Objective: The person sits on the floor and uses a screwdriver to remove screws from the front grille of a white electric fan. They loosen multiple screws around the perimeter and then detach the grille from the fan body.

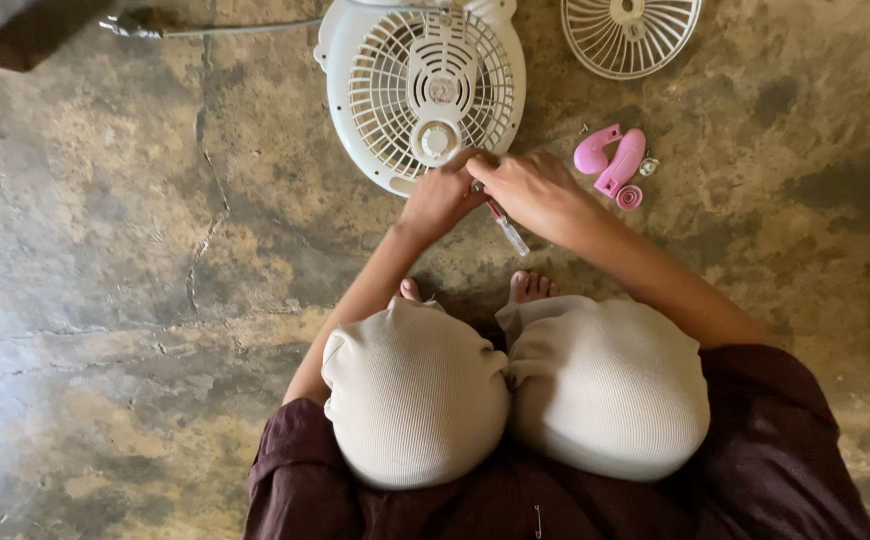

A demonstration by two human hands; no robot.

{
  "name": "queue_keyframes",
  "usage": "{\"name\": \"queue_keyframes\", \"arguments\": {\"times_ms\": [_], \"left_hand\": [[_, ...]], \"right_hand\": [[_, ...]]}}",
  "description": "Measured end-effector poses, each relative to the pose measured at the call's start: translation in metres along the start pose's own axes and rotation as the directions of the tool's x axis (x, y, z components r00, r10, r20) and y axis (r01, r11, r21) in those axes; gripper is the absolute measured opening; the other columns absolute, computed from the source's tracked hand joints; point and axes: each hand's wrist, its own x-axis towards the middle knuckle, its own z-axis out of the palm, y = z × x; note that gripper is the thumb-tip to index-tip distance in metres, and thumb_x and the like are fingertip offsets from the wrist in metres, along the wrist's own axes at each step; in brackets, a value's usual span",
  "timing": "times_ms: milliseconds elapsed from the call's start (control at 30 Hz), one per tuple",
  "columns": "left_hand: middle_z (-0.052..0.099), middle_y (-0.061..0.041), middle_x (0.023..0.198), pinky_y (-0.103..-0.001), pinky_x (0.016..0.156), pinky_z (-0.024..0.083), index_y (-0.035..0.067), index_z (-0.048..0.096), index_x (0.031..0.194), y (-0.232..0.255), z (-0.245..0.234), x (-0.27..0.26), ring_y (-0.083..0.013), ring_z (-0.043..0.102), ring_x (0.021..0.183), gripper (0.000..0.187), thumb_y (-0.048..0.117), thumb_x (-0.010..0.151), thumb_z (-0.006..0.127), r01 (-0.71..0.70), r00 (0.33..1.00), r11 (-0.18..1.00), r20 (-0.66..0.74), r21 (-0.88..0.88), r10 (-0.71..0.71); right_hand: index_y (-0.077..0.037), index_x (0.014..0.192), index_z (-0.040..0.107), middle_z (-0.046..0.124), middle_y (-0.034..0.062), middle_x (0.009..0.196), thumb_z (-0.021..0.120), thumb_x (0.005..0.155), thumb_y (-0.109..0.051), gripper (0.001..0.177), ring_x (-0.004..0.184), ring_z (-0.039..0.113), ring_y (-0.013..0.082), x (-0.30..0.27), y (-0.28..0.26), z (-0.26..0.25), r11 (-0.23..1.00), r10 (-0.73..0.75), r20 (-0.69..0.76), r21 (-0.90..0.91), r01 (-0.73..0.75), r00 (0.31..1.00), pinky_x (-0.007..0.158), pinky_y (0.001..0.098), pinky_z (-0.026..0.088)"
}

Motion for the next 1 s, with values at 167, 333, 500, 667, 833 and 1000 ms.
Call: {"name": "queue_keyframes", "arguments": {"times_ms": [167, 333, 500, 667, 833, 1000], "left_hand": [[0.075, -0.011, 0.108, -0.039, 0.076, 0.059, 0.005, 0.069, 0.118, -0.007, -0.024, 0.008, -0.0259, 0.074, 0.085, 0.034, 0.021, 0.089, 0.075, -0.052, 0.982, 0.986, 0.173, -0.158, 0.079], [0.076, -0.011, 0.094, -0.040, 0.077, 0.058, 0.003, 0.070, 0.105, -0.002, -0.035, 0.013, -0.0253, 0.074, 0.082, 0.023, 0.019, 0.089, 0.076, -0.029, 0.962, 0.982, 0.260, -0.188, 0.078], [0.073, -0.013, 0.091, -0.040, 0.069, 0.058, 0.000, 0.070, 0.101, -0.012, -0.031, 0.010, -0.0274, 0.072, 0.077, 0.018, 0.011, 0.087, 0.076, -0.055, 0.975, 0.992, 0.207, -0.116, 0.078], [0.072, -0.015, 0.095, -0.035, 0.060, 0.058, -0.003, 0.068, 0.097, -0.024, -0.006, 0.007, -0.0253, 0.071, 0.070, 0.012, 0.005, 0.089, 0.073, -0.047, 0.985, 0.996, 0.167, 0.075, 0.034], [0.070, -0.025, 0.109, -0.030, 0.054, 0.060, -0.002, 0.068, 0.106, -0.027, 0.005, 0.005, -0.0259, 0.070, 0.068, 0.030, 0.012, 0.081, 0.078, -0.227, 0.967, 0.971, -0.103, 0.077, 0.235], [0.070, -0.012, 0.101, -0.039, 0.057, 0.058, 0.004, 0.061, 0.108, -0.015, 0.018, -0.005, -0.0279, 0.071, 0.068, 0.040, 0.026, 0.083, 0.083, 0.030, 0.991, 0.995, -0.135, 0.096, -0.017]], "right_hand": [[-0.013, 0.105, 0.065, 0.066, 0.0151, 0.079, 0.059, 0.092, -0.010, 0.015, 0.077, 0.069, 0.0317, -0.007, 0.004, 0.000, 0.975, -0.195, -0.137, -0.133, 0.177, 0.971, 0.075, 0.0443, 0.055], [-0.023, 0.143, 0.060, 0.064, 0.0126, 0.104, 0.058, 0.096, -0.001, 0.052, 0.100, 0.062, 0.0258, -0.010, 0.013, 0.017, 0.951, -0.195, -0.015, -0.249, 0.185, 0.981, 0.094, 0.0410, 0.048], [-0.030, 0.153, 0.052, 0.054, 0.0065, 0.123, 0.061, 0.089, -0.003, 0.070, 0.118, 0.052, 0.0243, -0.010, 0.018, 0.034, 0.873, -0.326, -0.118, -0.419, 0.251, 0.938, 0.112, 0.0420, 0.039], [-0.030, 0.153, 0.048, 0.049, 0.0062, 0.139, 0.065, 0.079, -0.003, 0.081, 0.124, 0.050, 0.0254, -0.012, 0.019, 0.027, 0.749, -0.455, -0.191, -0.610, 0.258, 0.870, 0.115, 0.0414, 0.037], [-0.022, 0.128, 0.059, 0.054, 0.0088, 0.121, 0.069, 0.082, 0.000, 0.052, 0.114, 0.054, 0.0297, -0.006, 0.002, 0.018, 0.932, -0.276, -0.165, -0.287, 0.222, 0.947, 0.100, 0.0409, 0.044], [-0.007, 0.113, 0.052, 0.051, 0.0079, 0.108, 0.065, 0.105, -0.013, 0.016, 0.103, 0.051, 0.0186, -0.013, -0.026, 0.041, 0.652, 0.213, -0.656, 0.647, 0.395, 0.725, 0.093, 0.0331, 0.043]]}}
